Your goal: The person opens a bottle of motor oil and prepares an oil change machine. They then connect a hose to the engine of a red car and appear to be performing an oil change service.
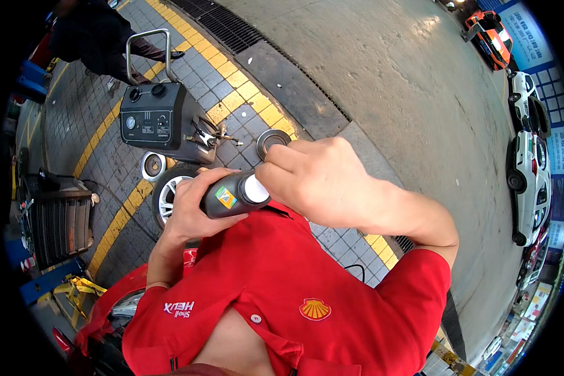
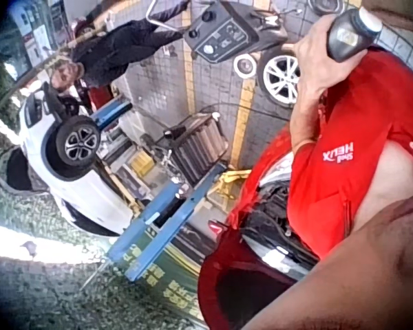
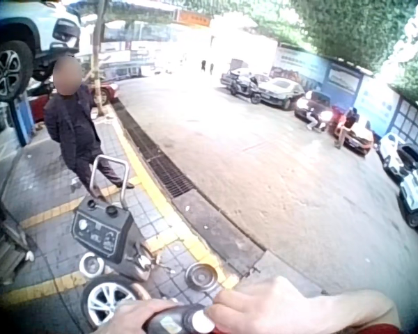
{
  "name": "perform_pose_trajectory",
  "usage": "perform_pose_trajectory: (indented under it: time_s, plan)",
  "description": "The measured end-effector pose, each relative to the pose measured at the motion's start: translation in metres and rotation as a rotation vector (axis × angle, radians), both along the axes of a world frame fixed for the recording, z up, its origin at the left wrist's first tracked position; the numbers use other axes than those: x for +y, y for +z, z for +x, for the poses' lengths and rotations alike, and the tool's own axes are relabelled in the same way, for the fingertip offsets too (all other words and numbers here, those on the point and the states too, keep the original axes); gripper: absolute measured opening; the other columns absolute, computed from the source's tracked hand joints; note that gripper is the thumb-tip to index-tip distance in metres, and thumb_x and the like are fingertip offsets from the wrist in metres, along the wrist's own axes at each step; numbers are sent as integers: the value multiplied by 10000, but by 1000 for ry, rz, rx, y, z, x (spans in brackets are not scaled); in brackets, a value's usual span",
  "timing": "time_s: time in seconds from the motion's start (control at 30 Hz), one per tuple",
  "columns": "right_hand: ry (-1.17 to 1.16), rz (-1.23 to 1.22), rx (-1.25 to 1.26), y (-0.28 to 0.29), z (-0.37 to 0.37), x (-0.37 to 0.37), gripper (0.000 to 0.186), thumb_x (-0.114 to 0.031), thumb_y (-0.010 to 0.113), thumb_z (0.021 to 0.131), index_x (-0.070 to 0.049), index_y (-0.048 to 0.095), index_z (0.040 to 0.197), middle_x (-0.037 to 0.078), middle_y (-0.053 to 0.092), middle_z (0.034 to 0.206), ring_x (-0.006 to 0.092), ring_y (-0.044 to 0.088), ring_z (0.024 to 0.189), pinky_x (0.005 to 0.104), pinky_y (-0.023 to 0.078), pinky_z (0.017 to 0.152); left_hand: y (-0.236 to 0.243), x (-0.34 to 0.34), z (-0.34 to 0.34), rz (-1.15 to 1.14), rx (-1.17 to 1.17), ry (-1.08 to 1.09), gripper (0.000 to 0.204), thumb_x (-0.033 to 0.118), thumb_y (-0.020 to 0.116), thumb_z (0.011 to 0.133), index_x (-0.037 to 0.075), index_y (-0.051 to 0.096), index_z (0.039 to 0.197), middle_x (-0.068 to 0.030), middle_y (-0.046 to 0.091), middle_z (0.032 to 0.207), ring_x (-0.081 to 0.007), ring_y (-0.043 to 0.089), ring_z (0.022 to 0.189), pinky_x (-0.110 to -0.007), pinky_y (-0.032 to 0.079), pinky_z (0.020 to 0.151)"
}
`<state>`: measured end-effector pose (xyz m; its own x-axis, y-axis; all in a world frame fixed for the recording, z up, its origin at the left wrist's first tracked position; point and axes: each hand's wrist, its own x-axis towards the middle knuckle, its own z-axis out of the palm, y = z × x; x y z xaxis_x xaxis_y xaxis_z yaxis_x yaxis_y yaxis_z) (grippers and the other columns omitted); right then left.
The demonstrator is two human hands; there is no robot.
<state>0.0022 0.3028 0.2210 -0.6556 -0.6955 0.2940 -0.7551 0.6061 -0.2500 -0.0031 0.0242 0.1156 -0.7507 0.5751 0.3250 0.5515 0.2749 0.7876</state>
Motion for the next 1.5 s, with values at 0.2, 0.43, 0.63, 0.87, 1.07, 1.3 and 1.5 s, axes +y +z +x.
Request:
perform_pose_trajectory:
  time_s: [0.2, 0.43, 0.63, 0.87, 1.07, 1.3, 1.5]
  plan:
    - [-21, -36, -76, -4, 4, -2, 174, -112, 767, 811, -76, 634, 918, 56, 563, 802, 229, 654, 658, 388, 497, 495, -3, 0, 0, 48, -9, 3, 774, 188, 992, 653, 14, 635, 1318, -168, 767, 1179, -299, 792, 1003, -358, 617, 861]
    - [-21, -217, -470, 17, 0, 17, 127, -110, 762, 853, -71, 655, 910, 74, 660, 835, 279, 671, 707, 406, 505, 591, 0, -2, -1, 79, -3, 67, 712, 210, 976, 677, 39, 673, 1297, -156, 787, 1121, -314, 802, 957, -377, 638, 824]
    - [-316, 83, -275, 24, -16, 55, 129, -128, 751, 898, -80, 714, 1012, 95, 696, 895, 323, 685, 769, 417, 548, 671, -6, -7, 0, 62, -46, 49, 760, 205, 990, 675, 28, 637, 1325, -162, 762, 1180, -307, 782, 1043, -373, 607, 899]
    - [-81, -271, -626, -3, -5, 25, 310, -167, 702, 993, -84, 717, 1291, 141, 710, 1080, 329, 715, 938, 419, 579, 791, -8, -3, -1, 112, -68, -28, 730, 223, 991, 681, 31, 663, 1304, -159, 777, 1123, -315, 792, 981, -370, 621, 855]
    - [36, -388, -948, -21, 1, 6, 310, -155, 715, 1004, -77, 721, 1304, 132, 664, 1176, 241, 689, 1048, 357, 586, 844, -5, 1, 0, -57, -95, -97, 764, 311, 1001, 660, 38, 670, 1292, -179, 763, 1115, -346, 771, 1004, -407, 597, 875]
    - [-117, -505, -1492, -14, -4, 2, 285, -210, 709, 1001, -26, 703, 1218, 107, 585, 1215, 161, 737, 854, 282, 626, 747, -23, 5, -2, 19, -362, -193, 818, 328, 1032, 628, 23, 666, 1292, -127, 760, 1136, -226, 745, 1050, -345, 555, 942]
    - [-184, -476, -1541, -22, -8, -3, 285, -208, 704, 1006, -19, 700, 1220, 58, 668, 873, 114, 659, 739, 273, 584, 652, -28, 7, -2, 14, -402, -190, 814, 326, 1029, 636, 18, 663, 1294, -110, 747, 1124, -206, 733, 1025, -337, 556, 926]
